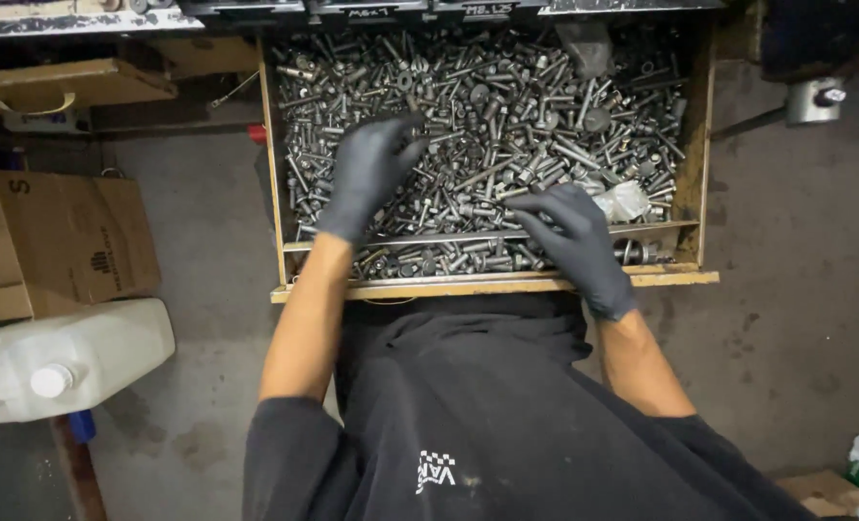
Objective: The person sorts through a drawer filled with various metal fasteners, including bolts, nuts, and washers. They pick up individual items, inspect them by turning them over in their gloved hands, and place them back into the drawer. The person occasionally moves items aside to access others within the cluttered drawer.
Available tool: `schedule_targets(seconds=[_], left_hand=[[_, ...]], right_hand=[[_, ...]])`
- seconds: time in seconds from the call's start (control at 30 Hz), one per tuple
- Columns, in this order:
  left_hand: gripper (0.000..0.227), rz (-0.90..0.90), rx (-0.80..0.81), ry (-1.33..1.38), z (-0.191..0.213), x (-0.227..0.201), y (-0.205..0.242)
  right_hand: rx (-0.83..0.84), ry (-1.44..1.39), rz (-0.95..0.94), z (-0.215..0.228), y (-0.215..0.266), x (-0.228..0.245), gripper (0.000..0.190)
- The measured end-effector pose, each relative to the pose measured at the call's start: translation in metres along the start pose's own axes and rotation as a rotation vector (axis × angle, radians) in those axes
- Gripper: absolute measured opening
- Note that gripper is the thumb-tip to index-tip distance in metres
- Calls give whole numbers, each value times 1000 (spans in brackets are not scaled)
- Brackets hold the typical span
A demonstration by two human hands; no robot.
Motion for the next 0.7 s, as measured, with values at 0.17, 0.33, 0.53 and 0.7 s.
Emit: schedule_targets(seconds=[0.17, 0.33, 0.53, 0.7], left_hand=[[26, -269, -324, -258, -14, -23, -45], [26, -206, -207, -502, -59, -4, -79], [21, -177, -186, -541, -64, -10, -88], [18, -236, -285, -63, 3, -45, -36]], right_hand=[[52, -41, 29, -8, -7, -1, 14], [52, -61, 6, -9, -4, -12, 13], [50, -108, -117, -6, -2, -23, 14], [-104, -126, -170, 4, -19, -14, 21]])
Point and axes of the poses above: each hand's wrist, its own y-axis away from the middle knuckle, its own z-axis out of the back of the hand, x = y × z, the point moved 9 cm from there along -y, towards the middle knuckle, and after that the axes turned 10 degrees about -y, right-handed, at the moved point
